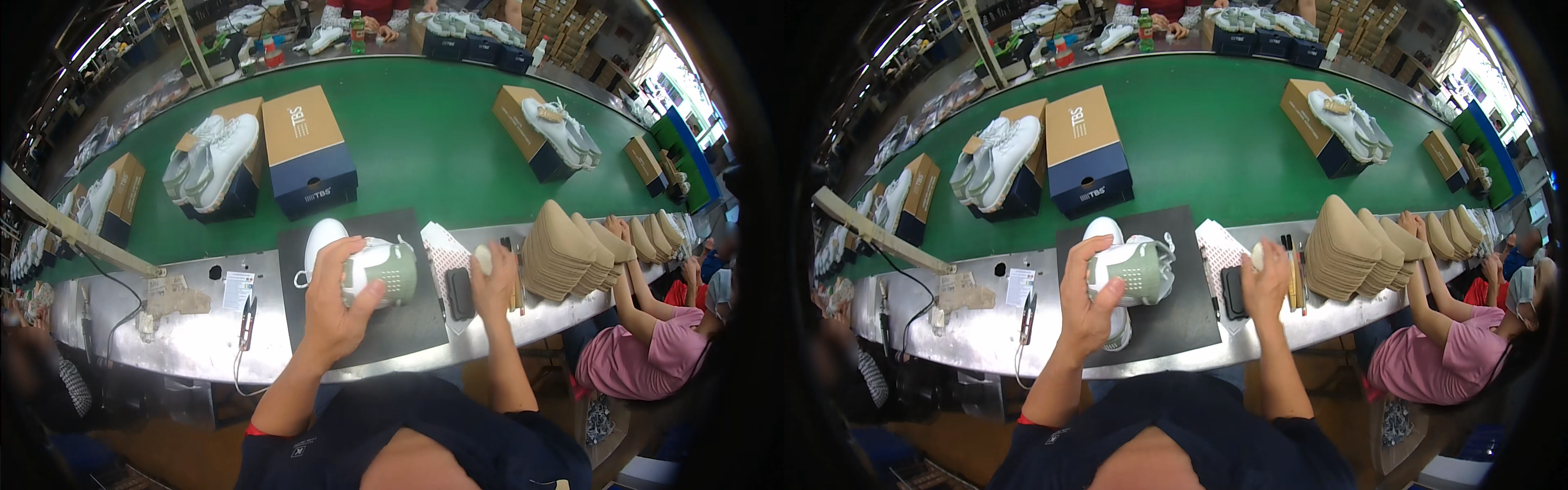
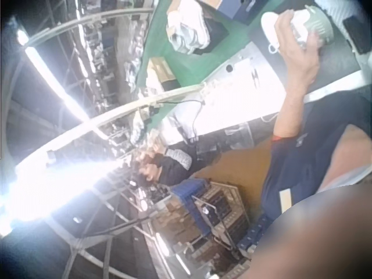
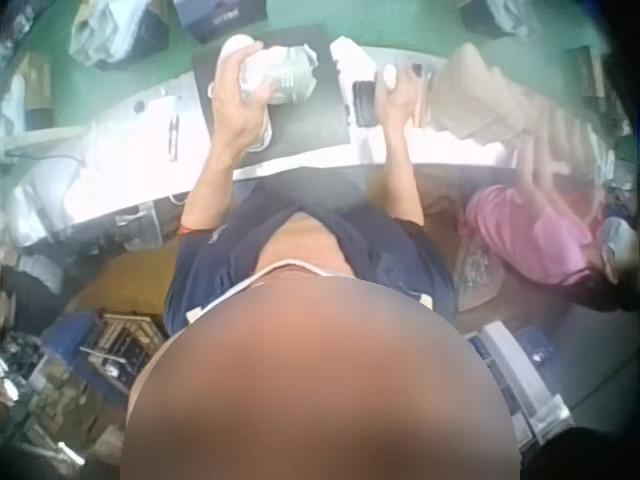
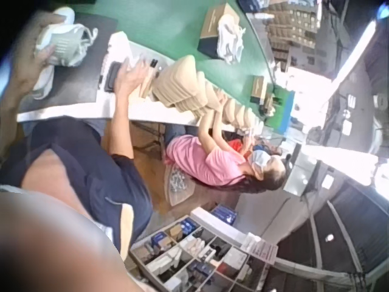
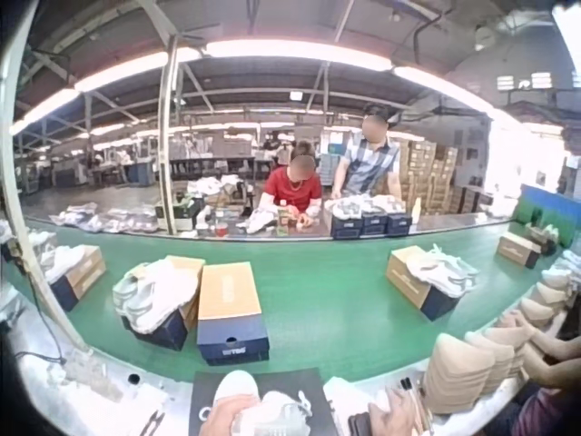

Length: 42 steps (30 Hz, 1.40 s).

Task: The person inspects white sneakers on a factory assembly line, turning them over to check the soles and uppers, then places them into branded boxes. The person also uses a small tool to adjust or remove a tag from the shoes before packaging.

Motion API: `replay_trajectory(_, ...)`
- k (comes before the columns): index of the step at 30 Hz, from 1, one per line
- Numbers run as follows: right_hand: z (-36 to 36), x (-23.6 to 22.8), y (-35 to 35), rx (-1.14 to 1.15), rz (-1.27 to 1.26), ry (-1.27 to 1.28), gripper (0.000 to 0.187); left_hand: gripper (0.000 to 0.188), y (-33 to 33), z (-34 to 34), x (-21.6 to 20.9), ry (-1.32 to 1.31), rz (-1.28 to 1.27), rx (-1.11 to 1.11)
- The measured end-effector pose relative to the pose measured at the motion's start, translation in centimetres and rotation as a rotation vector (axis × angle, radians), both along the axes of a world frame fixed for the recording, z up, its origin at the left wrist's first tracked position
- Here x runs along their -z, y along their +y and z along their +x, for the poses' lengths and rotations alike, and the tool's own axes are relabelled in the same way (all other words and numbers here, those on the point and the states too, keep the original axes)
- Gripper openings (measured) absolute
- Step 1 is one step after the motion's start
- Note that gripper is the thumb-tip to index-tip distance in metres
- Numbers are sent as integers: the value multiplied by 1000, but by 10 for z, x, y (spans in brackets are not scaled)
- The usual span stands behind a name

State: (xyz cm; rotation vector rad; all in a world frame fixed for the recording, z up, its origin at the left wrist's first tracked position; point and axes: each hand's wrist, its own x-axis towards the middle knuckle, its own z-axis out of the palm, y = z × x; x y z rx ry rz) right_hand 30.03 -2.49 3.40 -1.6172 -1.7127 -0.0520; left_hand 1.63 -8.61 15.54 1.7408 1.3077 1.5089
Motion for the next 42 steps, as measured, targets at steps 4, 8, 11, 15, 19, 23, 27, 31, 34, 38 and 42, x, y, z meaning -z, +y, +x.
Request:
replay_trajectory(4,-65,-40,-22,-421,-621,1173,68,39,2,6,11,-221,87,-68)
replay_trajectory(8,-93,-75,-49,-999,-985,1875,76,33,-14,17,30,26,255,-33)
replay_trajectory(11,-104,-83,-53,-802,-979,1754,73,26,-23,27,48,-9,185,-20)
replay_trajectory(15,-105,-74,-52,-704,-841,1559,80,22,-31,15,64,-395,-32,-74)
replay_trajectory(19,-91,-61,-45,-695,-730,1308,84,39,-41,-24,76,73,-132,-250)
replay_trajectory(23,-81,-55,-44,-684,-726,1220,86,61,-54,-44,99,-17,-474,-317)
replay_trajectory(27,-84,-53,-46,-712,-784,1248,88,61,-52,-52,120,-361,-588,-68)
replay_trajectory(31,-85,-51,-47,-761,-826,1280,92,73,-49,-60,116,-663,-703,7)
replay_trajectory(34,-83,-50,-46,-871,-814,1339,94,74,-57,-53,105,-919,-485,203)
replay_trajectory(38,-87,-52,-47,-899,-937,1439,73,85,-54,-44,91,-1279,-373,648)
replay_trajectory(42,-95,-58,-49,-778,-921,1312,56,85,-42,-36,84,-939,-503,329)
